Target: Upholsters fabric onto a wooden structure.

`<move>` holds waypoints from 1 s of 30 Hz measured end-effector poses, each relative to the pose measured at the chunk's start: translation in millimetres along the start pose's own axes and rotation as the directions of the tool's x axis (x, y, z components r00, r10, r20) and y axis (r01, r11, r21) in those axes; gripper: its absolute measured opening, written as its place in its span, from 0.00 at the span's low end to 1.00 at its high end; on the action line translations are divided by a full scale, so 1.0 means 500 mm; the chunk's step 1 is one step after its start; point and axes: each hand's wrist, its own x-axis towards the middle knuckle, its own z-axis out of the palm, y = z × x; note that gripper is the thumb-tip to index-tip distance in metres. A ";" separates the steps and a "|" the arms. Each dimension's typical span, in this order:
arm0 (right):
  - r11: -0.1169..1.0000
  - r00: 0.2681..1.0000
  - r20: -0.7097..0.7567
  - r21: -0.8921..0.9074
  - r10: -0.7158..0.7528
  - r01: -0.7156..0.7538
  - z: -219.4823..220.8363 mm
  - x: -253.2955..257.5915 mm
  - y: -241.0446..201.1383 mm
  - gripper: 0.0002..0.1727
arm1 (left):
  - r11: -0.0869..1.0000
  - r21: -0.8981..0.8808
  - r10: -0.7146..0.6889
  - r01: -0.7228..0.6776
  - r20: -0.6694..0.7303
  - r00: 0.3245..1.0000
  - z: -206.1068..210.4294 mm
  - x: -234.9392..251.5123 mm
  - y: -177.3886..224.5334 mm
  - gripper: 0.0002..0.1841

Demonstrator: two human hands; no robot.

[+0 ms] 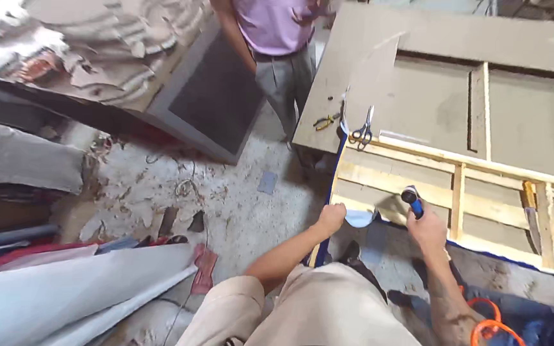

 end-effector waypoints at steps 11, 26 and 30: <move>0.996 0.998 0.045 -0.075 -0.038 0.041 -0.024 0.104 0.013 0.26 | 0.978 0.087 0.192 -0.188 -0.042 0.980 -0.012 0.020 -0.053 0.22; 0.838 0.970 0.240 0.536 -0.036 -0.102 0.195 -0.299 -0.098 0.24 | 0.988 0.107 0.096 -0.116 0.176 0.980 -0.052 0.099 -0.041 0.11; 0.801 0.988 0.147 0.586 0.044 -0.123 0.263 -0.297 -0.159 0.25 | 0.988 0.035 0.145 -0.150 0.107 0.984 -0.045 0.090 -0.048 0.09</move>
